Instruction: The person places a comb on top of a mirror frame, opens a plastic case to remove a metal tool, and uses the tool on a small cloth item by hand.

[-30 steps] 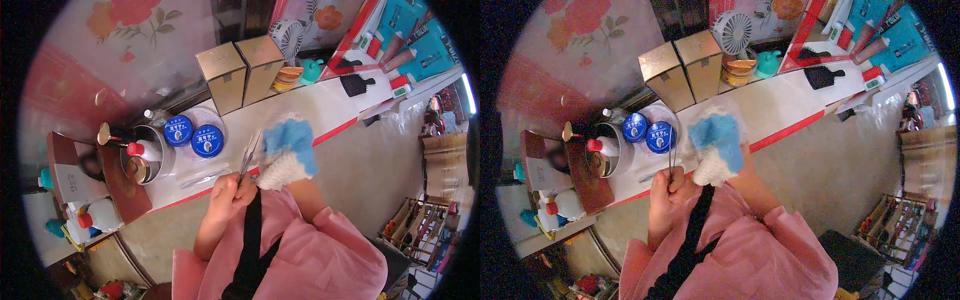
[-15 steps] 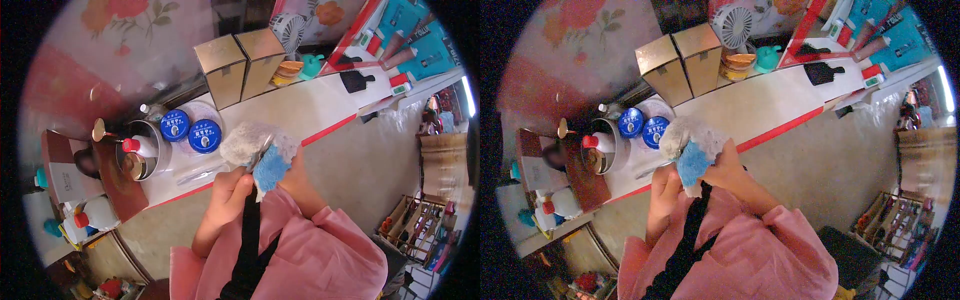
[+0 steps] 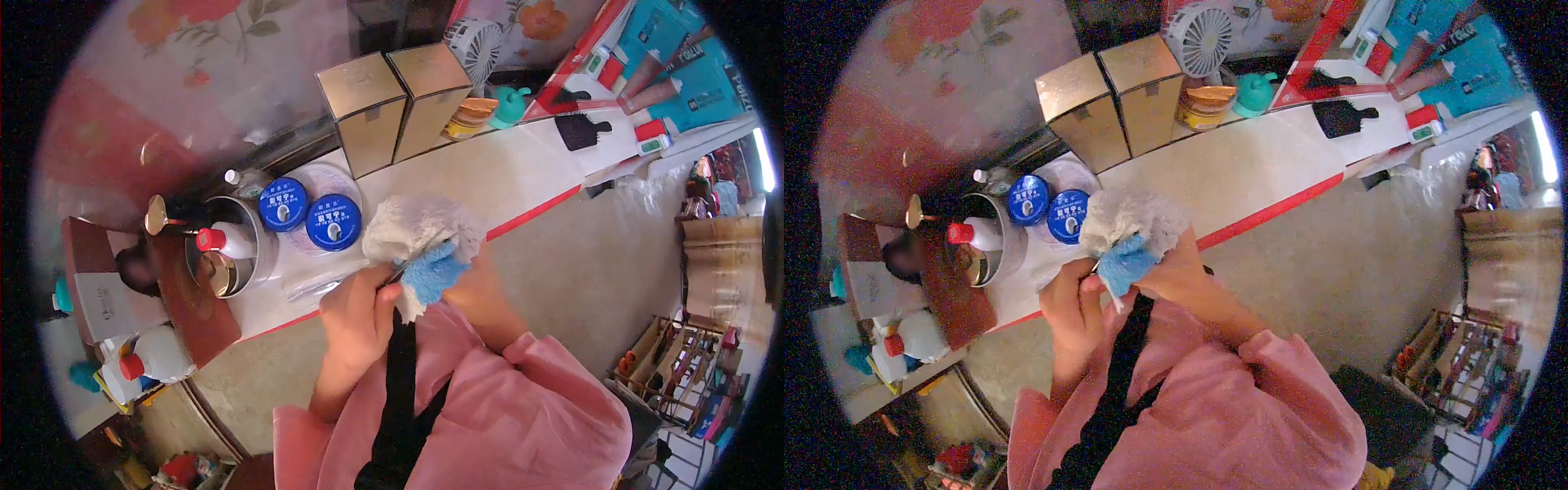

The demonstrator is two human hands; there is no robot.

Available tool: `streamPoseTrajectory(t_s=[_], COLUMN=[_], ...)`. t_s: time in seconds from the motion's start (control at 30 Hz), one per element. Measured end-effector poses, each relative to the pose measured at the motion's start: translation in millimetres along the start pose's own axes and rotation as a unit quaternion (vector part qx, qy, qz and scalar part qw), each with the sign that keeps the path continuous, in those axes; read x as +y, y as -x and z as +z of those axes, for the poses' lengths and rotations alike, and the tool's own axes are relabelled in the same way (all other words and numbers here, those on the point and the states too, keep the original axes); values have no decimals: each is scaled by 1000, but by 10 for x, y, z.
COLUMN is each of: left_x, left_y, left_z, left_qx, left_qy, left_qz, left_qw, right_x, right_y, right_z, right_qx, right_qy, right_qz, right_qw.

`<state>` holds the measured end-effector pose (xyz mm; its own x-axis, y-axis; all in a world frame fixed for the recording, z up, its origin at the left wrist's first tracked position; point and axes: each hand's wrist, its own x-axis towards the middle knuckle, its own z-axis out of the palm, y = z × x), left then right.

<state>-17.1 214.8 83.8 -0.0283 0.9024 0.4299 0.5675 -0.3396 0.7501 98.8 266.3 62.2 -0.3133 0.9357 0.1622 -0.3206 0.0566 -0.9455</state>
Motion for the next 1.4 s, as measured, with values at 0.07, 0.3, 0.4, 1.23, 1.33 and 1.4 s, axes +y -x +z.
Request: streamPoseTrajectory(t_s=[0.07,0.3,0.4,1.23,1.33,1.4], left_x=[-8,-59,-85,-13,-6,-32], left_y=[-4,-56,-57,-104,-108,-76], left_z=[-13,-64,-71,-169,-179,-127], left_qx=[9,41,33,-1,-62,-68], left_qy=[-26,-133,-156,143,179,236], left_qz=[5,91,104,-117,-157,-184], left_qw=[1000,986,982,983,969,952], right_x=[-95,-18,36,-104,-125,-123], right_y=[34,122,113,-220,-259,-264], right_z=[88,34,-14,-142,-72,-40], right_qx=[64,77,75,-21,-39,-48], right_qy=[-8,121,229,349,170,124], right_qz=[4,3,-49,-113,-10,26], right_qw=[998,990,969,930,985,991])
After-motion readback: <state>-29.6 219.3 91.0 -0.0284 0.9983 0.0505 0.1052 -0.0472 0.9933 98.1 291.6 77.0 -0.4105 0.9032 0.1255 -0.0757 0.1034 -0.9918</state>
